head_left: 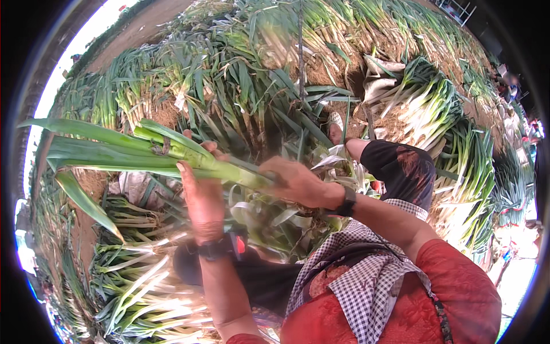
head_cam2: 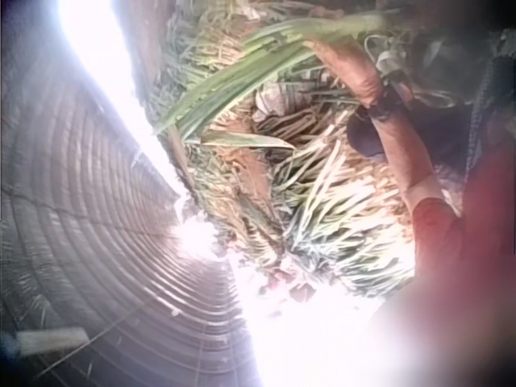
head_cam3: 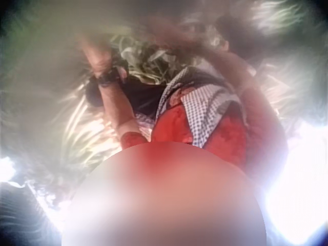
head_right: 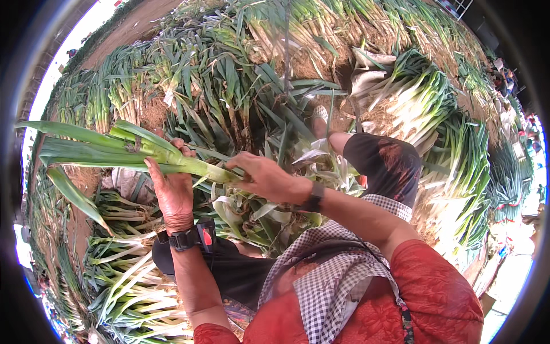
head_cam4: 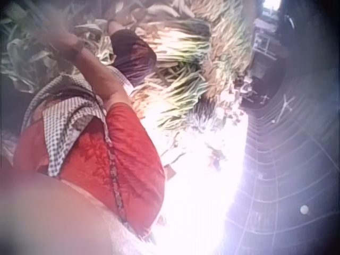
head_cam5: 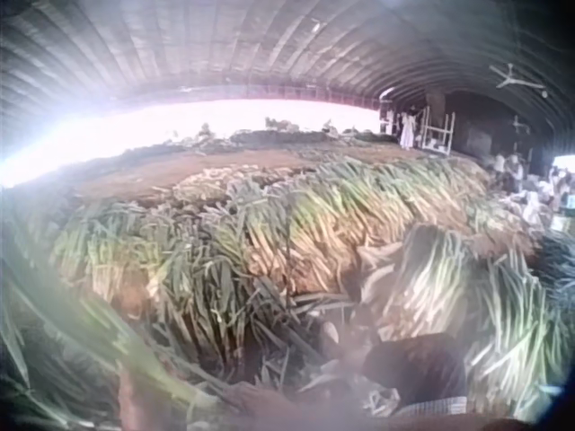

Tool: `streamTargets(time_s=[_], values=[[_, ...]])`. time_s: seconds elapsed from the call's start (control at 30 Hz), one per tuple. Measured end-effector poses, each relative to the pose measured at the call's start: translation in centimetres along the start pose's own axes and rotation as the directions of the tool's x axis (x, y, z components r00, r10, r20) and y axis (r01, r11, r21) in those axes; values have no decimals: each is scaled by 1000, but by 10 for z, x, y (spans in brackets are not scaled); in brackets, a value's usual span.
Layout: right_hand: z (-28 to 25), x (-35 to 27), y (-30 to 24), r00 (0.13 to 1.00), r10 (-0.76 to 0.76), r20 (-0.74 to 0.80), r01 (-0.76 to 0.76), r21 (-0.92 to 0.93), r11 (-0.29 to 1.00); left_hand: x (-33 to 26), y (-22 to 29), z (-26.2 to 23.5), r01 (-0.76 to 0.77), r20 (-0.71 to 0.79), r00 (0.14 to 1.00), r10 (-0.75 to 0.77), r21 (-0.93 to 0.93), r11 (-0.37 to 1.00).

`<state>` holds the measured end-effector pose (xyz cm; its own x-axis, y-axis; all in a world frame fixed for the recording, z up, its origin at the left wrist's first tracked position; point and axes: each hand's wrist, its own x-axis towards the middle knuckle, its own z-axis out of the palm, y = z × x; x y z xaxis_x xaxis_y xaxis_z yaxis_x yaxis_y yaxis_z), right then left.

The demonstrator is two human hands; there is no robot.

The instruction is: The person picks up leeks one at a time, peels away the outer layers by hand, and places the cleaned vegetables onto a separate stack.

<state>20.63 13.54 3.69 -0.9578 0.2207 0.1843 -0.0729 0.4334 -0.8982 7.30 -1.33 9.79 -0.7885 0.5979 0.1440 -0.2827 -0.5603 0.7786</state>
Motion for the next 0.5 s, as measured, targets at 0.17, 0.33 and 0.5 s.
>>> streamTargets(time_s=[0.17,0.33,0.5], values=[[10,8,9,995,-98,-27,98,12,995,-3,-2,9,2,-25,1000,-3,-37,999],[12,6,2,993,86,76,-98,168,981,-7,-2,-8,71,-2,997,-71,-112,991],[28,-1,4,998,41,-48,-36,103,994,-5,-7,1,28,-271,961,-48,-78,997]])
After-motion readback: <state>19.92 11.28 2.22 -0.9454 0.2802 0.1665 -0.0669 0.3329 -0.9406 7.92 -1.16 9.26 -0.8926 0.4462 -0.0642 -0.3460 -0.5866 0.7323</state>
